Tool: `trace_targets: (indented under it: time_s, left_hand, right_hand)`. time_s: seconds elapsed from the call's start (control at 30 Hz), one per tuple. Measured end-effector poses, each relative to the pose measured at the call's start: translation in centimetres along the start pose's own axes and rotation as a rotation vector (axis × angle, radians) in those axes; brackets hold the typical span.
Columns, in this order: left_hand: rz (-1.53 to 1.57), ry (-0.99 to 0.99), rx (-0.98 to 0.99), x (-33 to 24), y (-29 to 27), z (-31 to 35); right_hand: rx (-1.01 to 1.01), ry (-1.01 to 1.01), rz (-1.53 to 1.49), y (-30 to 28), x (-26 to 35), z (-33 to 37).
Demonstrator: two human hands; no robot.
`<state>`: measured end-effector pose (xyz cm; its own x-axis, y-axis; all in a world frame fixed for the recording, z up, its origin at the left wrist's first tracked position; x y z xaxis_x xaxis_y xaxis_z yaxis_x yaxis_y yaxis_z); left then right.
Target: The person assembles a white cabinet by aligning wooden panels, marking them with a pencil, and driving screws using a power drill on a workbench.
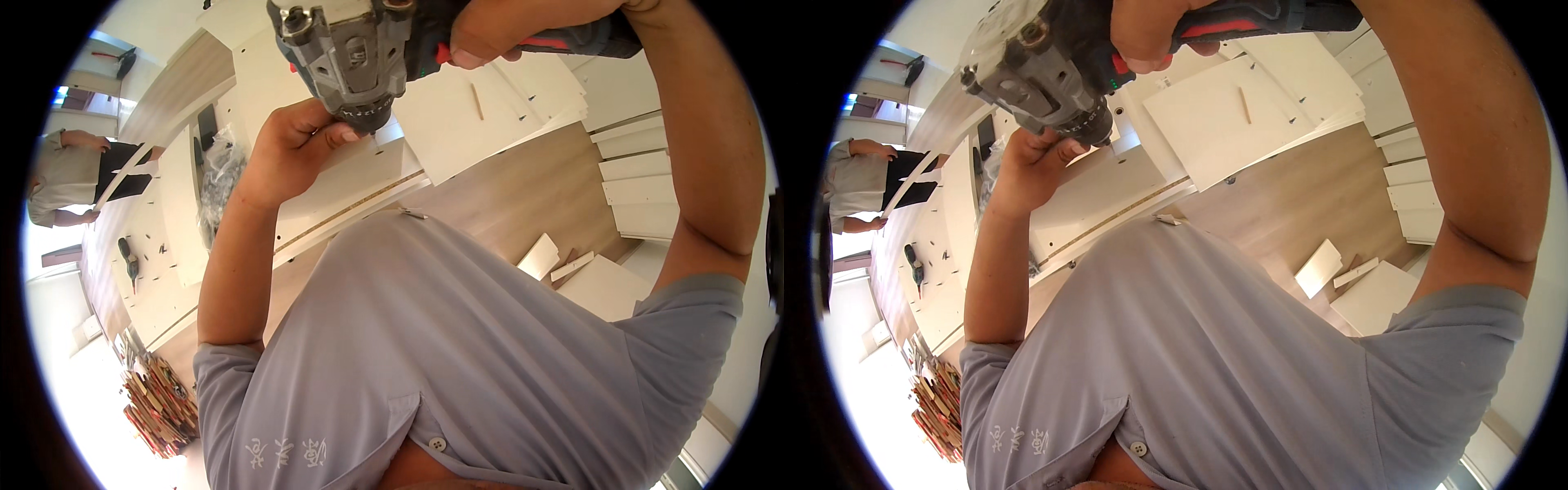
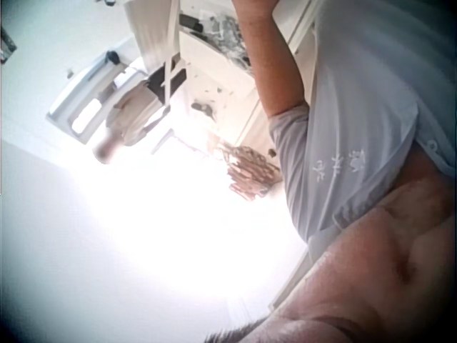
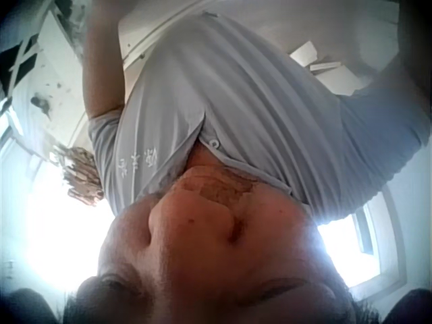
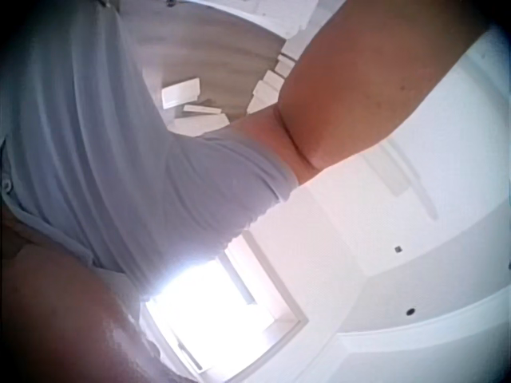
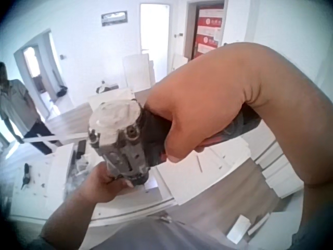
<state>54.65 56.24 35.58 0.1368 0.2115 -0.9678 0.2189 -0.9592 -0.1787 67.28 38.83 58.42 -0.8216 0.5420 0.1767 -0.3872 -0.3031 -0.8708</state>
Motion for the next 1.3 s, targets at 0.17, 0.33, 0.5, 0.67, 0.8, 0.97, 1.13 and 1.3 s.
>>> trace_targets:
  time_s: [0.17,0.33,0.5,0.67,0.8,0.97,1.13,1.3]
  left_hand:
    - [-0.053,-0.008,0.011,0.3,-0.2,0.1]
    - [-0.047,-0.005,-0.012,0.1,0.0,0.1]
    - [0.018,0.019,0.003,-0.7,-1.1,0.3]
    - [0.183,0.529,-0.201,-5.5,-1.8,-2.1]
    - [0.223,0.876,-0.073,-8.2,0.9,-6.3]
    - [-0.011,0.691,-0.093,-10.2,0.2,-4.0]
    - [0.003,0.829,-0.052,-10.0,0.0,-4.4]
    - [-0.005,0.87,-0.075,-9.2,0.0,-4.3]
  right_hand:
    - [0.025,0.004,0.027,0.2,-0.1,-0.2]
    - [-0.024,-0.059,0.005,-0.1,-0.2,0.3]
    - [-0.03,0.084,0.078,-0.2,1.2,0.6]
    - [-0.03,-0.103,0.138,0.0,0.8,1.4]
    - [-0.165,-0.1,0.254,0.5,1.5,1.7]
    - [0.076,-0.322,-0.092,-2.2,-1.1,1.5]
    - [0.012,-0.023,0.2,-0.9,2.1,1.4]
    - [-0.062,-0.242,0.162,-0.7,0.6,1.6]
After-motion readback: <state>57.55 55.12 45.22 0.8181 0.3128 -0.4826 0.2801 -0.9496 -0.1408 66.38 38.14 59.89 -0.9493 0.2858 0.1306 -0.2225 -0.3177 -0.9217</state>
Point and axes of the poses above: each hand's wrist, its own z-axis away from the middle knuckle, its own y-axis out of the palm, x = y × z, the point moved 2 cm from there along -z, towards the middle knuckle, and after that the axes turned 11 degrees about -x, right-handed, at the moved point
